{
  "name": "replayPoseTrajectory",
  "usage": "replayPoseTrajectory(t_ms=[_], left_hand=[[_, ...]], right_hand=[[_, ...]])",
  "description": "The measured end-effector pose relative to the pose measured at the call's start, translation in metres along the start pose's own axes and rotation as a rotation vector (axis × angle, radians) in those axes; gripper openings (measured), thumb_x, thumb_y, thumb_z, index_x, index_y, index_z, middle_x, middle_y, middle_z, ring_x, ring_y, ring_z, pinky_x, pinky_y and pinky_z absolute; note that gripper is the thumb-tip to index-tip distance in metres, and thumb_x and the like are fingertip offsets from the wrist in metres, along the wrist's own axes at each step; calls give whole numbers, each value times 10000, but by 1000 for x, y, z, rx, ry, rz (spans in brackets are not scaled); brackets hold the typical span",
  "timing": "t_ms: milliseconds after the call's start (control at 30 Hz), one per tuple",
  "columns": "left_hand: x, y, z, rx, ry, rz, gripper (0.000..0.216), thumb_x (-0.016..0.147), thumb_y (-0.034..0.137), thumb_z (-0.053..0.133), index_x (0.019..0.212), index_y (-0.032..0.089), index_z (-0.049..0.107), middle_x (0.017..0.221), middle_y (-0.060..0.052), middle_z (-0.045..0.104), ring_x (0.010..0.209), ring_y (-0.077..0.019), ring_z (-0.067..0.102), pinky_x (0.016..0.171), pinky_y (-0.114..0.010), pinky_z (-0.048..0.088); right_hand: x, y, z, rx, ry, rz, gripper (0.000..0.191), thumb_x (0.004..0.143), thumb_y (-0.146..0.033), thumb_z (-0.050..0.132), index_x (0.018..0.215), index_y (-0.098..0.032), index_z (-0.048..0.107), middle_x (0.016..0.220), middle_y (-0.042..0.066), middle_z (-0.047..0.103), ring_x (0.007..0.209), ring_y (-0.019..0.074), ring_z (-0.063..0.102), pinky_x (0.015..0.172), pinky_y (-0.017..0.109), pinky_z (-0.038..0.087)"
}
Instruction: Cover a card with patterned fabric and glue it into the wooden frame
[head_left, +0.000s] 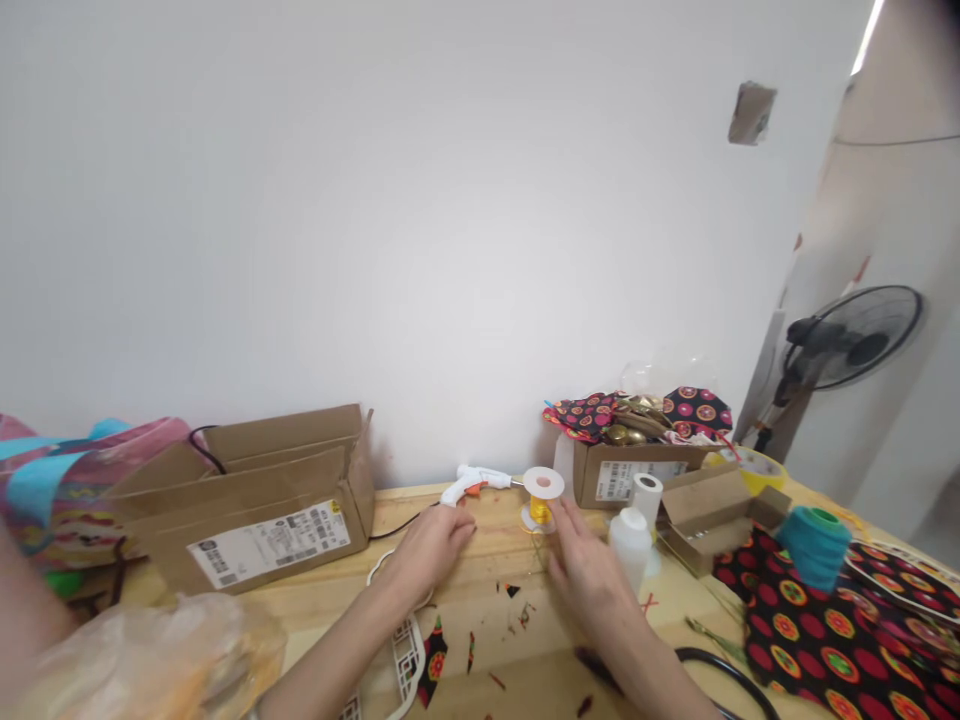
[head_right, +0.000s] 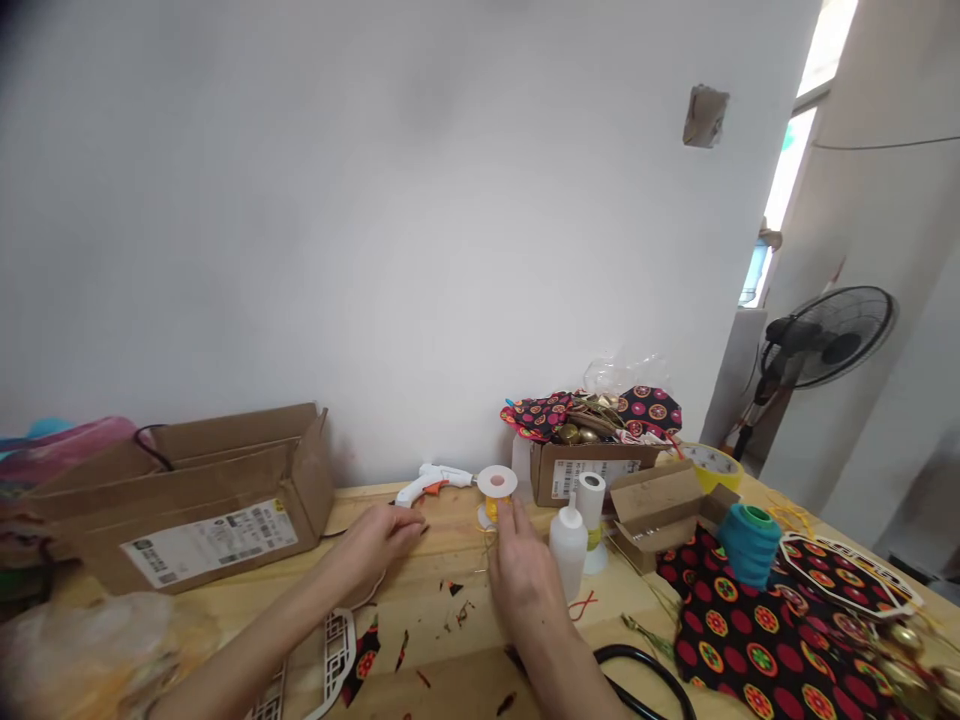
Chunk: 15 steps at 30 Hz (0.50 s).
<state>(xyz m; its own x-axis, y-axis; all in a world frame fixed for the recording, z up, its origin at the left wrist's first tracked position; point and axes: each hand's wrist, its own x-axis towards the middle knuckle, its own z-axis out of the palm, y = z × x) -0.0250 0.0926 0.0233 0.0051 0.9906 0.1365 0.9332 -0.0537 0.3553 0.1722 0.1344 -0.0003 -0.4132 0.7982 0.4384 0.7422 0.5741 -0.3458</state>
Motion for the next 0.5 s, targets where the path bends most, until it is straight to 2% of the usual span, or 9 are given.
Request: replayPoseTrajectory(t_ms=[67,133,200,267,333,433,500], left_hand=[[-9,2,-6,-14,8,12,230,823,312,472,890,134,601,859,-25,656,791,-174,614,725,-377,482],[-24,2,-10,-29,31,11,264,824,288,456,1005,150,590,1045,-81,639,974,-211,573,850,-412,436],[-43,0,-11,-35,38,8,326,808,290,447,1082,168,574,1204,-114,561,1115,-232,488,956,-396,362],[-64,-7,-6,-37,5,26,354,794,308,453,1130,244,545,1281,-81,498,1155,-223,457,965,-377,364],[-85,-19,4,-35,-39,64,390,767,305,492,1156,337,506,1326,-26,444,1173,-215,438,955,-367,381],[-110,-40,20,65,-2,309,472,752,275,513,1208,363,436,1333,-24,427,1162,-225,448,914,-356,419],[-122,-49,27,95,62,378,444,777,263,486,1208,360,437,1305,-24,468,1144,-203,470,899,-304,434]], right_hand=[[0,0,-1,22,-19,-34,421,695,-32,404,1093,-87,529,1132,183,571,947,261,582,734,330,459],[-1,-1,-1,51,-48,-70,305,718,-51,394,910,-146,611,899,102,667,800,220,616,674,295,458],[-4,-3,2,83,-96,-103,255,693,-48,413,735,-176,630,695,44,671,651,186,612,591,258,444],[-10,-8,7,119,-138,-131,246,649,-37,440,703,-177,635,680,36,672,639,175,611,584,241,439],[-16,-15,11,154,-165,-160,266,634,-35,456,761,-174,644,764,49,684,729,181,618,651,245,444],[-23,-26,14,197,-211,-214,281,668,-44,448,788,-196,650,785,32,691,755,166,622,689,236,448],[-22,-31,13,214,-245,-249,291,711,-53,419,782,-213,653,749,14,695,703,151,630,654,224,460]])
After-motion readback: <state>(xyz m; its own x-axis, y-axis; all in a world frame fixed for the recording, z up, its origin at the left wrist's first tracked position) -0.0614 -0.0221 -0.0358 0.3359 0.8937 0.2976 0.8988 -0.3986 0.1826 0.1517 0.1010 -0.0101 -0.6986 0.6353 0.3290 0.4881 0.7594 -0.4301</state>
